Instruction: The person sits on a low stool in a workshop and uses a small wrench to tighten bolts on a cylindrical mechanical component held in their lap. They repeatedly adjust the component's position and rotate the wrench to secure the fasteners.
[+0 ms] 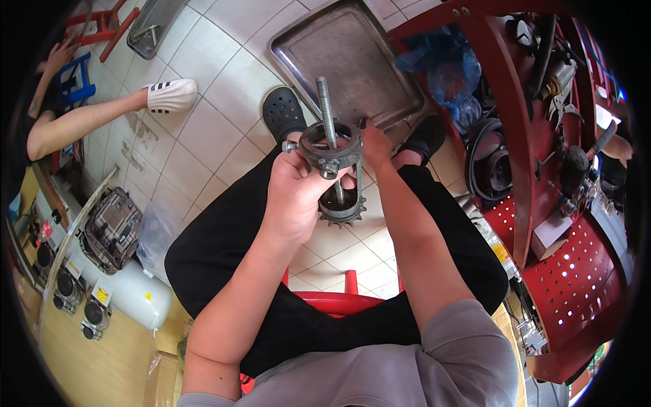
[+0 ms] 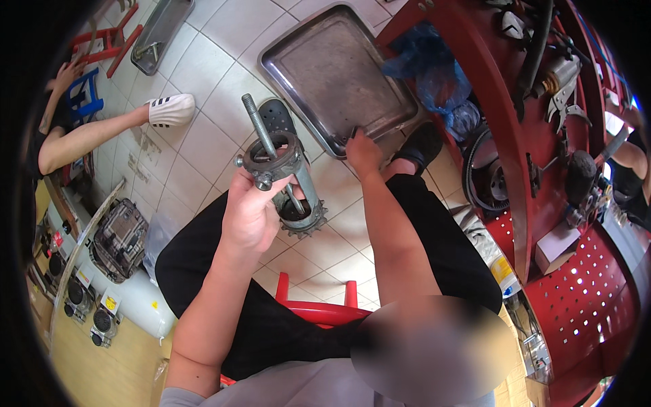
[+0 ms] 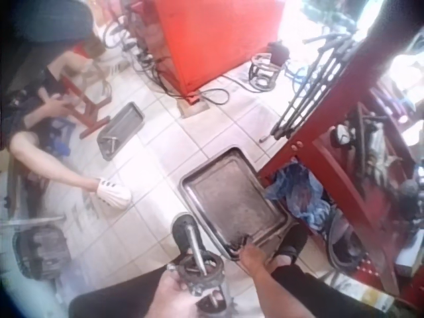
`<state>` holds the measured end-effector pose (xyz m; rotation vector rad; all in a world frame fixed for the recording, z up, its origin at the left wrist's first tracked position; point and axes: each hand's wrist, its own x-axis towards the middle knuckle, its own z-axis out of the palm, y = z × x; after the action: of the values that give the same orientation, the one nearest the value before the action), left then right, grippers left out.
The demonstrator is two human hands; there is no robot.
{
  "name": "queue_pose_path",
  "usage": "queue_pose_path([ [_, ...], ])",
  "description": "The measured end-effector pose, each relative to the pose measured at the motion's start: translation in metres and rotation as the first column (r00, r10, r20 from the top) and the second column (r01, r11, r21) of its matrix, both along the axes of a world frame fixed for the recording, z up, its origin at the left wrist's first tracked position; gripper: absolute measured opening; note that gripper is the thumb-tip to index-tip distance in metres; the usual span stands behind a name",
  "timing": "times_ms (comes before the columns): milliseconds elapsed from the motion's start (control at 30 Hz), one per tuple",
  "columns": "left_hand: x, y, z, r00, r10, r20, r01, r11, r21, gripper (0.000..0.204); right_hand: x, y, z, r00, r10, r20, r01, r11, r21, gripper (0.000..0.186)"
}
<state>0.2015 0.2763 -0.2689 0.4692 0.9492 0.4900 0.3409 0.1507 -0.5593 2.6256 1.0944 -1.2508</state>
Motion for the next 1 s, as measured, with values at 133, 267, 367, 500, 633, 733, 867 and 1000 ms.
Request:
queue_pose_path([
  [133, 0.002, 0.001, 0.0, 1.0, -0.01, 0.027, 0.01, 1.0, 0.003, 0.017, -0.006, -0.006, -0.013, 0.996, 0.005, -0.089, 0.004, 0.995, 0.096, 0.046],
  [267, 0.0, 0.0, -0.001, 0.999, -0.049, 0.013, 0.049, 0.998, 0.031, 0.021, -0.022, -0.011, -0.017, 0.971, -0.139, -0.196, 0.159, 0.983, 0.088, 0.045],
  [367, -0.003, -0.002, -0.005, 0.998, -0.053, -0.015, 0.054, 0.998, 0.032, 0.022, -0.029, -0.001, 0.006, 0.934, -0.232, -0.272, 0.225, 0.973, -0.058, 0.041],
  [500, -0.004, -0.01, -0.028, 0.988, -0.088, -0.13, 0.085, 0.996, -0.028, 0.019, -0.03, -0.004, 0.013, 0.956, -0.213, -0.202, 0.225, 0.974, 0.035, 0.033],
  [633, -0.005, -0.029, -0.071, 0.943, -0.154, -0.295, 0.139, 0.988, -0.074, 0.013, -0.009, -0.015, -0.009, 0.656, -0.569, -0.496, 0.668, 0.743, 0.03, 0.029],
  [733, 0.001, -0.044, -0.129, 0.949, -0.164, -0.271, 0.144, 0.985, -0.093, 0.017, 0.002, 0.002, 0.039, 0.179, -0.727, -0.663, 0.886, 0.412, -0.212, 0.027],
  [867, 0.023, -0.057, -0.184, 0.955, -0.155, -0.254, 0.122, 0.982, -0.141, 0.014, 0.0, 0.007, 0.063, 0.11, -0.684, -0.721, 0.846, 0.445, -0.293, 0.026],
  [1000, 0.028, -0.065, -0.212, 0.907, -0.276, -0.317, 0.258, 0.961, -0.1, 0.018, 0.0, 0.006, 0.058, 0.16, -0.725, -0.67, 0.848, 0.449, -0.283, 0.044],
])
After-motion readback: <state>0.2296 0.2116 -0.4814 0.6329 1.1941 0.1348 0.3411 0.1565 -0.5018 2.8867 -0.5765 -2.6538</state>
